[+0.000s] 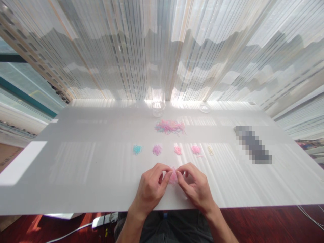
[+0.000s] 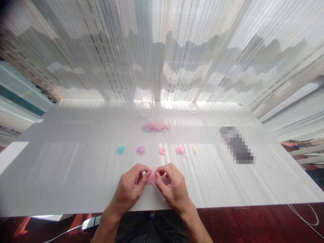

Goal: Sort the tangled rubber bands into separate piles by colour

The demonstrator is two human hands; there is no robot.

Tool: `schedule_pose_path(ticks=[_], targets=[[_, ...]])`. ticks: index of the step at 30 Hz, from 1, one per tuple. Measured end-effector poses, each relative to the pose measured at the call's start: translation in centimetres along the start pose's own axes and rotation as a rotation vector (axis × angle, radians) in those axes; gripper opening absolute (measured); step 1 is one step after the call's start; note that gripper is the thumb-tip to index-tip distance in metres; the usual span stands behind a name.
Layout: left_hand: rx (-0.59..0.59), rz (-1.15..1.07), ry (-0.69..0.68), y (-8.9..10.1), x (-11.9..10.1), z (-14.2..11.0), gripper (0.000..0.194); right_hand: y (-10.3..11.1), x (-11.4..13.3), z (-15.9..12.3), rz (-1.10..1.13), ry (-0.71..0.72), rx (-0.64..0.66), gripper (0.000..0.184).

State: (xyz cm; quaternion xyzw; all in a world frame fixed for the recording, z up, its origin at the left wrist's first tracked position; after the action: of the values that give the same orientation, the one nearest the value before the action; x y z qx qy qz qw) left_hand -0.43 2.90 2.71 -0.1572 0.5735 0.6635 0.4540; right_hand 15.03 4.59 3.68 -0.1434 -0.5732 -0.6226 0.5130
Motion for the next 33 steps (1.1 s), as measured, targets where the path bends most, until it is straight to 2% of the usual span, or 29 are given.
schedule_pose_path(ticks=[12, 15, 17, 20, 22, 33], targets=[[0.008, -0.022, 0.028, -0.2, 0.4, -0.2, 0.012, 0.1, 0.3, -0.2, -0.033, 0.017, -0.023, 0.012], [0.001, -0.015, 0.044, 0.0, 0.5, -0.2, 0.012, 1.7, -0.5, -1.0, -0.162, 0.022, -0.101, 0.008], [-0.002, -0.01, 0.048, 0.0, 0.5, -0.3, 0.011, 3.3, -1.8, -1.7, -0.295, -0.029, -0.171, 0.011], [0.014, 0.008, 0.047, 0.0, 0.5, -0.2, 0.011, 5.1, -4.1, -2.5, -0.462, -0.103, -0.151, 0.014], [0.022, 0.016, 0.047, -0.1, 0.4, -0.1, 0.01, 5.7, -4.9, -2.6, -0.517, -0.102, -0.129, 0.016], [-0.004, 0.007, 0.047, 0.1, 0.2, -0.1, 0.011, 5.2, -5.0, -1.5, -0.594, -0.028, -0.121, 0.021]])
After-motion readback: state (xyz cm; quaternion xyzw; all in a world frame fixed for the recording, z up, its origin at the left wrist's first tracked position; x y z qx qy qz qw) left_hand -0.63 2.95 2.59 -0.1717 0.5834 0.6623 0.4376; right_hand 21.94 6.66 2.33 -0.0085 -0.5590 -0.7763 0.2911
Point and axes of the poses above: each hand's wrist, its own z-axis towards the middle knuckle, its own y-axis out of the back of the hand, x = y × z, the point moved 7 cm from there along z, towards the middle knuckle, and after that the axes turned 12 degrees about x, right-handed, at the moved point
